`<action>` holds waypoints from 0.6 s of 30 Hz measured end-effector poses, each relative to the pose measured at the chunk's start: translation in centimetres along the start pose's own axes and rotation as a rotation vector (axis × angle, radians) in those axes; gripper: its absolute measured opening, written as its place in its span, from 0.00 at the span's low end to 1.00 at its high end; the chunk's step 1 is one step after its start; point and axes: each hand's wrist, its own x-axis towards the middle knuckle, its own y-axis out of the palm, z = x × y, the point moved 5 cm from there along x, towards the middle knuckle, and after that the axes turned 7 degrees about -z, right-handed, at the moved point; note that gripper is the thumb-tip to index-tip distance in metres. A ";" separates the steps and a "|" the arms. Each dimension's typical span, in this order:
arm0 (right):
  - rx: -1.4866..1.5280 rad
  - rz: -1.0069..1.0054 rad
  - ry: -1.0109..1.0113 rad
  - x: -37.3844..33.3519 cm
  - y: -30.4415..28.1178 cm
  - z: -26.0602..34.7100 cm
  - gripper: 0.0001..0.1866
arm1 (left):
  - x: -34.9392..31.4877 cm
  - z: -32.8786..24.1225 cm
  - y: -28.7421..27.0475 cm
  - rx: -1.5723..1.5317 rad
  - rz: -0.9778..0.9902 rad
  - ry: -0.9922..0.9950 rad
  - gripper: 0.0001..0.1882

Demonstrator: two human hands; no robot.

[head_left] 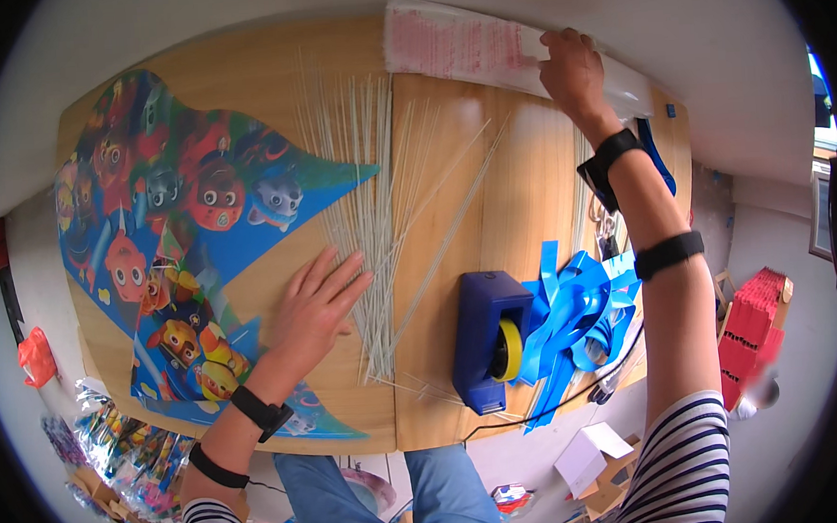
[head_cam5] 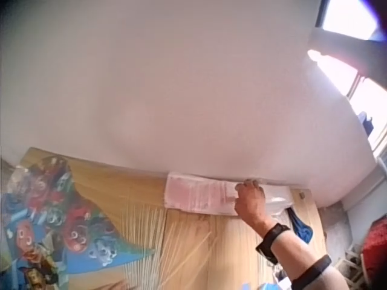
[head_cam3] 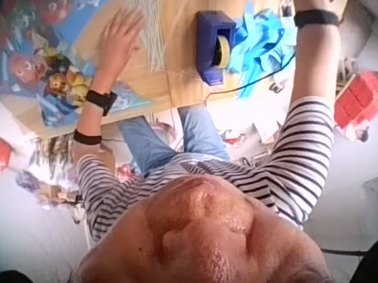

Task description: Assembling a plastic kite by attaching support sticks and reinforcing them with tape.

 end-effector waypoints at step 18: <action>0.885 0.364 0.456 -14.2 -6.7 20.3 0.23 | -5.1 1.5 1.5 -0.238 -0.114 0.047 0.37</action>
